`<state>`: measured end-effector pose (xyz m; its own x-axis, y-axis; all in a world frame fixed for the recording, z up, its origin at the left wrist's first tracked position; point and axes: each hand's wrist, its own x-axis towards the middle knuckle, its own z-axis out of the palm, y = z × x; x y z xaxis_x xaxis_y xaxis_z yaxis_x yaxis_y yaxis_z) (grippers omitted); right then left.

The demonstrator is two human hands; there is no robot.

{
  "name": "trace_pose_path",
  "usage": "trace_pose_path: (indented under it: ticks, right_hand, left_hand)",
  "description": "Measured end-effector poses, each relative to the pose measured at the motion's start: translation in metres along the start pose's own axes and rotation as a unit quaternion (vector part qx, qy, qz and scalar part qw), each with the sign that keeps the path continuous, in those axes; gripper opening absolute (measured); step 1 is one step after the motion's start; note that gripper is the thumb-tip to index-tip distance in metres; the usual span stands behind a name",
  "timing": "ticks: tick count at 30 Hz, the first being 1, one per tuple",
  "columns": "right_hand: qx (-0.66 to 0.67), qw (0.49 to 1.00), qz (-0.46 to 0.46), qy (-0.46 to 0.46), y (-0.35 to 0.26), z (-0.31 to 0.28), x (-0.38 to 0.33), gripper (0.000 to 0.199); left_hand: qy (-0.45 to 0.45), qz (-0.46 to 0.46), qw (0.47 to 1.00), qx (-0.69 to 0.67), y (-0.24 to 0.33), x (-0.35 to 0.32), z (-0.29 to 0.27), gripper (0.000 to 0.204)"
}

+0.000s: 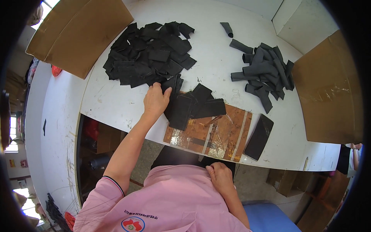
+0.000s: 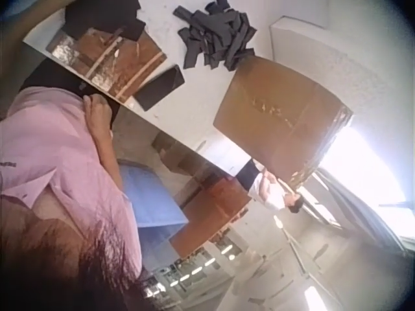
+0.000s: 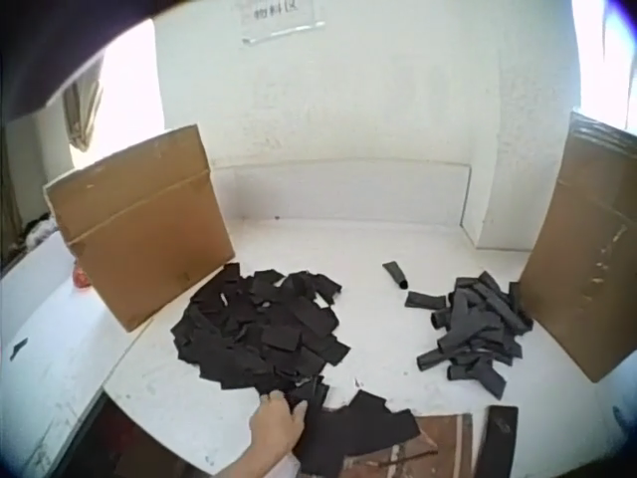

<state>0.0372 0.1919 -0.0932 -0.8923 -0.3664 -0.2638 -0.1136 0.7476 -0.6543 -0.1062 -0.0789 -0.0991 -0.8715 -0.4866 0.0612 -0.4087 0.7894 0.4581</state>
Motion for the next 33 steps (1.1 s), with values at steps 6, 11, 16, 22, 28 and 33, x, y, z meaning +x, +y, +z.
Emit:
trace_pose_path:
  ticks: [6,11,16,22,28,33]
  right_hand:
    - [-0.034,0.999,0.007,-0.017,-0.014,-0.007,0.014,0.022]
    - [0.016,0.998,-0.059,-0.036,-0.033,-0.014,0.022,0.020]
    - [0.133,0.987,-0.080,-0.037,-0.064,-0.030,0.043,0.018]
    - [0.592,0.804,0.007,-0.041,-0.094,-0.033,0.068,0.020]
    - [0.681,0.722,0.118,0.027,-0.076,-0.026,0.065,0.020]
    - [0.718,0.666,0.143,0.141,-0.074,-0.035,0.058,0.016]
  left_hand:
    - [-0.012,-0.011,0.996,-0.093,-0.015,0.021,0.016,0.023]
    - [0.136,0.101,0.966,-0.197,-0.016,0.008,-0.008,0.011]
    - [0.067,0.073,0.951,-0.293,-0.006,-0.026,-0.047,0.011]
    - [-0.421,-0.026,0.721,-0.550,0.017,-0.077,-0.080,0.027]
    - [-0.336,-0.086,0.689,-0.637,0.037,-0.104,-0.076,0.045]
    - [-0.376,-0.058,0.635,-0.673,0.031,-0.125,-0.074,0.042]
